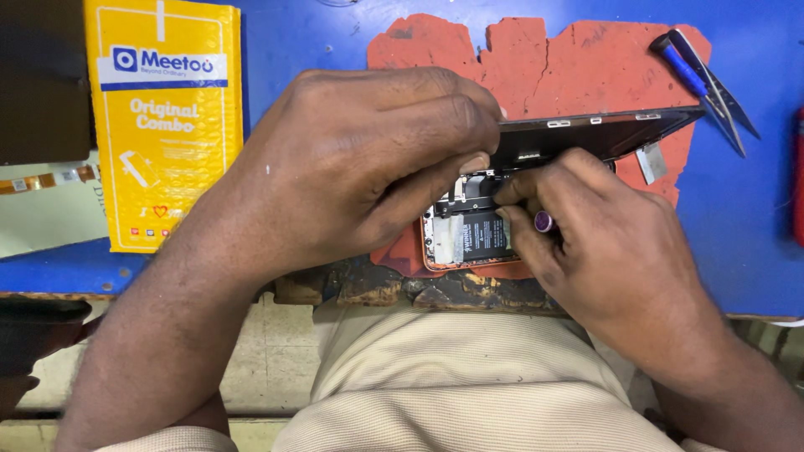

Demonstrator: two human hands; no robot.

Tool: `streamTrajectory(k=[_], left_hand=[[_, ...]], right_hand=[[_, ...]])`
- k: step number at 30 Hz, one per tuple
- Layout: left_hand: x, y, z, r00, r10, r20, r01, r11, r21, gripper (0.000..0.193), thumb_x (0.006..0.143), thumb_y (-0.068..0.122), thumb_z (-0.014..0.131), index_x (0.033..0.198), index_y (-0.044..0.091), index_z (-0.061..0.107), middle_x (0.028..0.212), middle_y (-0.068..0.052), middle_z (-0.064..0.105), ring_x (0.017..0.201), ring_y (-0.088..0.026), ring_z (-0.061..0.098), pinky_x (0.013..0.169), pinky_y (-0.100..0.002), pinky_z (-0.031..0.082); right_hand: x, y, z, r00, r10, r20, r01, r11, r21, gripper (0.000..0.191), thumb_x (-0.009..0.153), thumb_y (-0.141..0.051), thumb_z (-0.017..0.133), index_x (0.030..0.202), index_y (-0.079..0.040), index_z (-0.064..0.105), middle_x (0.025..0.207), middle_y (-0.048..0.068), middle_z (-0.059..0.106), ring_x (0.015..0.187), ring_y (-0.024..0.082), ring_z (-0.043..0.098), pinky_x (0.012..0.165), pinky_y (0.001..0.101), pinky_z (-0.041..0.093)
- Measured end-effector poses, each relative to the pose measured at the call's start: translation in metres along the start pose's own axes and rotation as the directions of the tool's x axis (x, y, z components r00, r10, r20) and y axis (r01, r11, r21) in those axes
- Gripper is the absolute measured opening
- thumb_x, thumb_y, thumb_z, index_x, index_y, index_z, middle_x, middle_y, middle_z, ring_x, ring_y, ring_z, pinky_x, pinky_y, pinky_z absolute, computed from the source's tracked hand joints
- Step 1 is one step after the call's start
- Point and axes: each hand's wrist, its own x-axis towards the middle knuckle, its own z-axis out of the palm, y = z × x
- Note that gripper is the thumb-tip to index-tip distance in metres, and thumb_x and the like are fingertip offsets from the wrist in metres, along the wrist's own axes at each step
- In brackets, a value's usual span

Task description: The person repairs a disassembled smartphone on a workbench. They hold the phone with the screen folded open, use a screwdriver on internal components, manipulate small parts by hand, and use a metal tool and tweezers to work inside the phone body.

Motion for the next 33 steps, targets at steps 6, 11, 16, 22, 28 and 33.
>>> streamTrajectory(k=[6,11,16,22,28,33], left_hand=[[0.0010,-0.0001,-0.0010,1.000,0.017,-0.006,-0.017,1.000,-0.004,0.014,0.099,0.002,0.071,0.110,0.001,0.062,0.112,-0.009,0.068,0.101,-0.029,0.070,0.083,-0.037,0.058],[0.0027,0.0010,-0.0023,1.000,-0.003,0.005,0.003,1.000,0.011,0.016,0.097,0.003,0.073,0.111,0.001,0.064,0.111,-0.010,0.069,0.099,-0.031,0.071,0.081,-0.040,0.058],[0.0032,0.0006,-0.0029,1.000,0.003,0.007,-0.003,1.000,0.017,0.016,0.099,0.004,0.072,0.113,0.003,0.063,0.114,-0.009,0.069,0.101,-0.030,0.071,0.081,-0.040,0.058],[0.0033,0.0004,-0.0026,1.000,-0.007,0.013,0.007,1.000,0.020,0.016,0.098,0.005,0.072,0.112,0.003,0.063,0.112,-0.009,0.069,0.099,-0.031,0.071,0.078,-0.041,0.058],[0.0041,0.0006,-0.0024,1.000,-0.009,0.009,0.009,1.000,0.015,0.016,0.099,0.005,0.072,0.111,0.003,0.062,0.113,-0.008,0.069,0.099,-0.031,0.071,0.079,-0.041,0.058],[0.0042,0.0006,-0.0039,1.000,0.001,0.003,-0.001,1.000,0.025,0.016,0.099,0.005,0.071,0.111,0.002,0.063,0.112,-0.009,0.069,0.099,-0.031,0.071,0.079,-0.041,0.058]], right_hand=[[0.0029,-0.0021,0.0010,0.998,0.044,0.042,-0.041,0.997,-0.060,0.020,0.087,-0.016,0.077,0.101,-0.007,0.067,0.089,0.008,0.071,0.068,0.023,0.071,0.056,0.0385,0.054],[0.0059,-0.0019,0.0039,0.994,0.087,0.068,-0.078,0.989,-0.124,0.019,0.088,-0.020,0.076,0.098,-0.007,0.064,0.086,0.008,0.072,0.067,0.025,0.072,0.056,0.0417,0.054],[0.0069,-0.0019,0.0050,0.990,0.098,0.099,-0.086,0.989,-0.124,0.021,0.088,-0.020,0.075,0.099,-0.006,0.063,0.086,0.009,0.072,0.068,0.027,0.071,0.055,0.0425,0.054],[0.0047,0.0007,0.0056,0.990,0.096,0.106,-0.085,0.991,-0.107,0.022,0.087,-0.020,0.075,0.098,-0.006,0.062,0.085,0.009,0.071,0.068,0.027,0.072,0.055,0.0424,0.054],[0.0027,0.0034,0.0072,0.997,-0.051,0.057,0.060,0.986,-0.154,0.027,0.086,-0.018,0.075,0.097,-0.004,0.055,0.086,0.009,0.071,0.070,0.031,0.071,0.056,0.0445,0.053],[0.0016,0.0045,0.0069,0.996,-0.067,0.053,0.075,0.984,-0.160,0.027,0.086,-0.017,0.075,0.096,-0.003,0.054,0.085,0.009,0.071,0.071,0.032,0.071,0.056,0.0450,0.053]])
